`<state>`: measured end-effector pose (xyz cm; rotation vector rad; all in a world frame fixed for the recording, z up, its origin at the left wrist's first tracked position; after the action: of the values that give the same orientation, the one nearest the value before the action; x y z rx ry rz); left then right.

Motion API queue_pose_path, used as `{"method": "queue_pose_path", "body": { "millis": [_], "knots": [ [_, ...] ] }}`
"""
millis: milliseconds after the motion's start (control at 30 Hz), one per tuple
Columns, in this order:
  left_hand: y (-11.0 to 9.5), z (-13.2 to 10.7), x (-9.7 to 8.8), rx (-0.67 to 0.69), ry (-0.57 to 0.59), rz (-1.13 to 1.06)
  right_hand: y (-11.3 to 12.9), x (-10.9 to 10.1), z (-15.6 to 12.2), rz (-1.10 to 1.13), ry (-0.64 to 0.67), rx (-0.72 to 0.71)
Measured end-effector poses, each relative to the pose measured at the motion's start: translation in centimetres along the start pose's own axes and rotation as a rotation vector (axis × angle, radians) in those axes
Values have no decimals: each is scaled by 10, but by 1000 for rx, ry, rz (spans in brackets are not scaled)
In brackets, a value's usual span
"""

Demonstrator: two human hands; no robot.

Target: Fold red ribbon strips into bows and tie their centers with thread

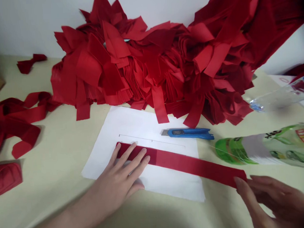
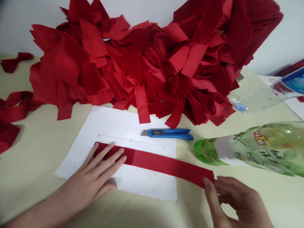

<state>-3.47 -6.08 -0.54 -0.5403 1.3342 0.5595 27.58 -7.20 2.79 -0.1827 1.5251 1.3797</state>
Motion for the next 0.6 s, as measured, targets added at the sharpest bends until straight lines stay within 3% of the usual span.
{"method": "queue_pose_path", "body": {
  "millis": [33, 100, 167, 233, 300, 367, 500, 600],
  "knots": [
    [0, 0, 0, 3, 3, 7, 18, -1, -2, 51, -28, -16],
    [-1, 1, 0, 9, 9, 22, 67, 14, -10, 53, 48, -157],
    [-1, 1, 0, 14, 14, 32, 120, 45, -27, 30, 231, -414],
    [-2, 1, 1, 18, 14, 34, 154, 74, -47, 112, 425, -623],
    [-2, 0, 1, 20, 7, 27, 163, 102, -62, 136, 626, -706],
    [-1, 0, 1, 21, 6, 20, 161, 117, -72, 141, 733, -769],
    [-1, 0, 2, 20, 9, 29, 154, 112, -74, 150, 651, -918],
    [-1, 0, 1, 8, 0, 14, 150, 112, -72, 118, 649, -939]
  ]
}}
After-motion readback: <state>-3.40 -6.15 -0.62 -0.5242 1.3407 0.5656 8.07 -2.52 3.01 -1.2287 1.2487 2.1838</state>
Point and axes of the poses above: each hand's wrist, its own z-axis towards the middle knuckle, its own x-axis out of the palm, y = z × x, the point moved 9 cm from there along z, towards the middle knuckle, and after that the axes turned 9 degrees about x, right-handed, at the moved point
